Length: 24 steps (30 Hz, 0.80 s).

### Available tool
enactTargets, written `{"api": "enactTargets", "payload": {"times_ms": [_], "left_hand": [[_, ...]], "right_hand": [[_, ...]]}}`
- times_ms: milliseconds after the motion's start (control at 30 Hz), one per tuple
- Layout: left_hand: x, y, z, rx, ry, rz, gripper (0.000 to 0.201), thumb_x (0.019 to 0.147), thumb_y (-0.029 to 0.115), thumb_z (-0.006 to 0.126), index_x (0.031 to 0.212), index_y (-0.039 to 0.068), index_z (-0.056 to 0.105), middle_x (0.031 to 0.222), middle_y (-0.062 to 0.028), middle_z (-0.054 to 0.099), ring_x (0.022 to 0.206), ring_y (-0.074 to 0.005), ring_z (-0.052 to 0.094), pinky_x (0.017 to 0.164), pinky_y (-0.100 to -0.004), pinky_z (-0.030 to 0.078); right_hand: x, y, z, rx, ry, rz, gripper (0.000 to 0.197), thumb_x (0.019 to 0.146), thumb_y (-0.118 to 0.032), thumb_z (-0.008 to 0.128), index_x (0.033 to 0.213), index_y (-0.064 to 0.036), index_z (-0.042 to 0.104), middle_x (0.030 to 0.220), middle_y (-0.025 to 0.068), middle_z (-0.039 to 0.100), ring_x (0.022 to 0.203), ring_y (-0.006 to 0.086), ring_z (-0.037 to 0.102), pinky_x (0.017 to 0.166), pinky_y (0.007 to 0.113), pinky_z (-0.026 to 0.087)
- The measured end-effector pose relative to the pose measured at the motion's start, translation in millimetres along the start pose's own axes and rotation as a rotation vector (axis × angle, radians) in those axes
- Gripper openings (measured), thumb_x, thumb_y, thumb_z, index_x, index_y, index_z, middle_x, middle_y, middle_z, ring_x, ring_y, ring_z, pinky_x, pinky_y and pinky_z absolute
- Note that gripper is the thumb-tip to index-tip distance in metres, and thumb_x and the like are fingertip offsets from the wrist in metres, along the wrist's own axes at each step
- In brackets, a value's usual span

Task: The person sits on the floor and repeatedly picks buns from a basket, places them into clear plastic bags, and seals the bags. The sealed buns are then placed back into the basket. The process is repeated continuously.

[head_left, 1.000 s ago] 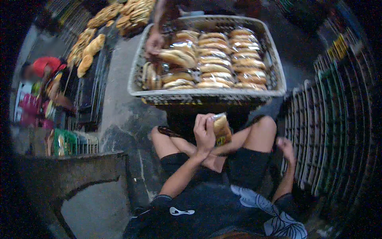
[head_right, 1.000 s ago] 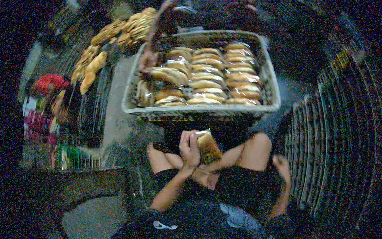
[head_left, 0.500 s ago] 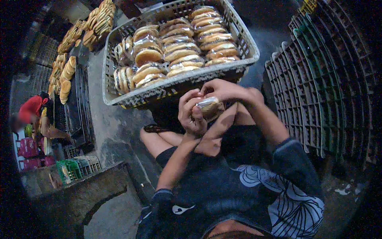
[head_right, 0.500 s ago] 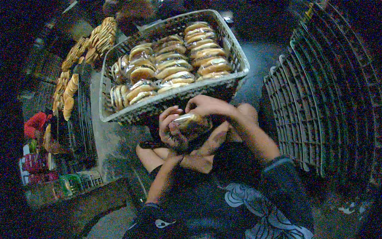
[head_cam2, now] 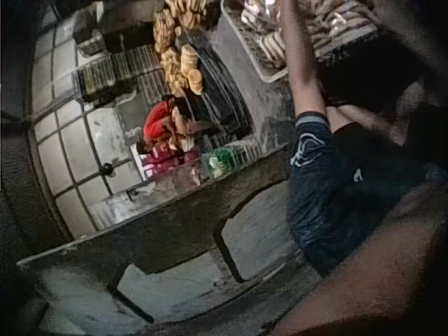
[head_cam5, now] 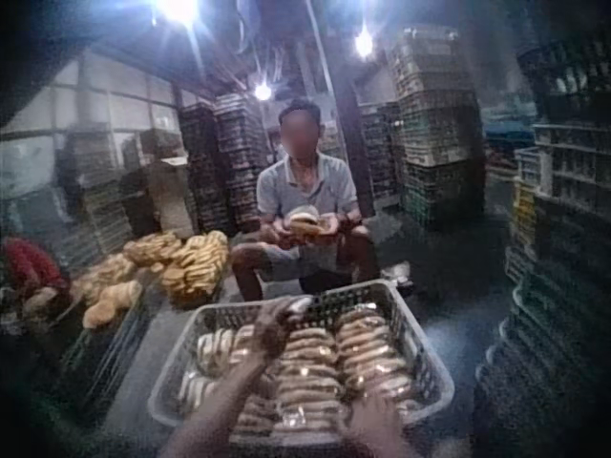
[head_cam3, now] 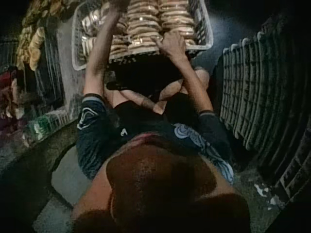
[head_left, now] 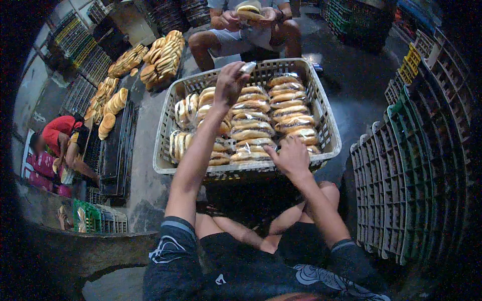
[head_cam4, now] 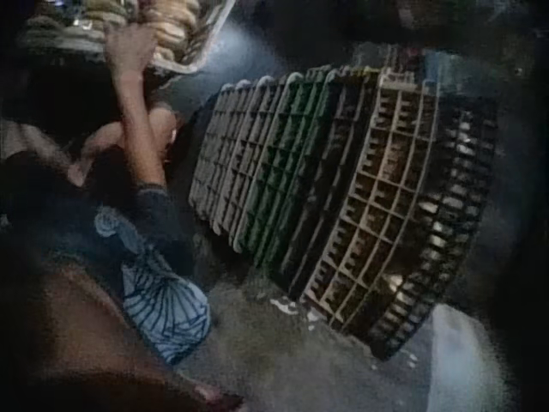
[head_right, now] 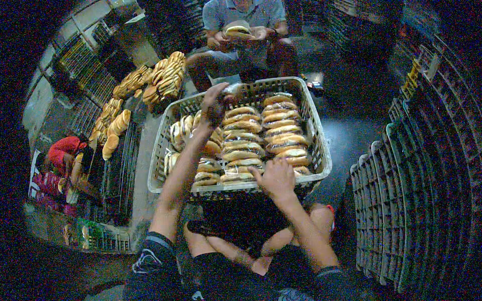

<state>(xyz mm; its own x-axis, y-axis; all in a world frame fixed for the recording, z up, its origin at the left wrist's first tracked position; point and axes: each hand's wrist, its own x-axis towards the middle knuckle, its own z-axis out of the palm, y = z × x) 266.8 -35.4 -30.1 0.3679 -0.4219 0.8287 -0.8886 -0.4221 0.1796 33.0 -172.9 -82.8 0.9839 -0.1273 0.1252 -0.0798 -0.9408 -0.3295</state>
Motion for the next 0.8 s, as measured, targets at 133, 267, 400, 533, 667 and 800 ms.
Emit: {"api": "enactTargets", "payload": {"times_ms": [133, 267, 400, 533, 667, 800], "left_hand": [[-23, -32, -3, 0.238, -0.205, -0.085, 0.068, 0.062, 0.022, 0.070, 0.122, 0.005, 0.045, 0.113, -0.0185, 0.053, 0.106, -0.0358, 0.048, 0.094, -0.0422, 0.037], [-124, -87, -43, 0.372, -0.847, -0.202, 0.104, 0.048, 0.028, 0.081, 0.132, 0.001, 0.027, 0.118, -0.0224, 0.046, 0.109, -0.0358, 0.045, 0.096, -0.0399, 0.037], [-148, -60, -46, 0.388, -0.871, -0.366, 0.094, 0.047, 0.025, 0.083, 0.125, -0.001, 0.036, 0.110, -0.0223, 0.051, 0.103, -0.0362, 0.047, 0.090, -0.0409, 0.040], [-113, -7, -96, 0.600, -0.584, -0.492, 0.055, 0.059, 0.029, 0.077, 0.100, 0.001, 0.053, 0.090, -0.0154, 0.060, 0.090, -0.0327, 0.053, 0.080, -0.0422, 0.043], [-104, 93, -135, 0.151, 0.007, -0.162, 0.047, 0.071, 0.022, 0.067, 0.112, 0.005, 0.050, 0.113, -0.0160, 0.050, 0.107, -0.0329, 0.044, 0.093, -0.0419, 0.034], [-169, 191, -152, -0.201, -0.107, -0.434, 0.064, 0.075, 0.013, 0.062, 0.133, 0.008, 0.036, 0.140, -0.0168, 0.027, 0.130, -0.0320, 0.022, 0.106, -0.0405, 0.019]], "right_hand": [[-4, 13, 8, 0.095, 0.246, 0.058, 0.051, 0.075, -0.052, 0.056, 0.075, -0.0019, 0.060, 0.077, 0.0164, 0.058, 0.080, 0.0302, 0.057, 0.068, 0.042, 0.047], [-1, -3, 8, 0.109, 0.243, 0.081, 0.045, 0.074, -0.046, 0.059, 0.077, -0.0013, 0.060, 0.076, 0.0171, 0.060, 0.079, 0.0315, 0.057, 0.069, 0.041, 0.047], [-1, 2, 13, 0.106, 0.242, 0.080, 0.044, 0.074, -0.045, 0.058, 0.078, -0.0011, 0.060, 0.079, 0.0173, 0.060, 0.081, 0.0316, 0.057, 0.073, 0.041, 0.046], [-4, -4, 3, 0.173, 0.242, 0.020, 0.054, 0.079, -0.050, 0.053, 0.090, 0.0021, 0.060, 0.092, 0.0203, 0.060, 0.089, 0.0318, 0.056, 0.079, 0.040, 0.045], [-16, -8, -1, 1.687, -0.118, 0.022, 0.069, 0.087, -0.054, 0.039, 0.124, 0.0042, 0.043, 0.119, 0.0167, 0.052, 0.114, 0.0245, 0.047, 0.094, 0.032, 0.037], [-71, -40, -20, 1.444, -0.266, -0.124, 0.056, 0.084, -0.031, 0.059, 0.125, 0.0023, 0.042, 0.114, 0.0099, 0.054, 0.108, 0.0187, 0.048, 0.094, 0.031, 0.037]]}}
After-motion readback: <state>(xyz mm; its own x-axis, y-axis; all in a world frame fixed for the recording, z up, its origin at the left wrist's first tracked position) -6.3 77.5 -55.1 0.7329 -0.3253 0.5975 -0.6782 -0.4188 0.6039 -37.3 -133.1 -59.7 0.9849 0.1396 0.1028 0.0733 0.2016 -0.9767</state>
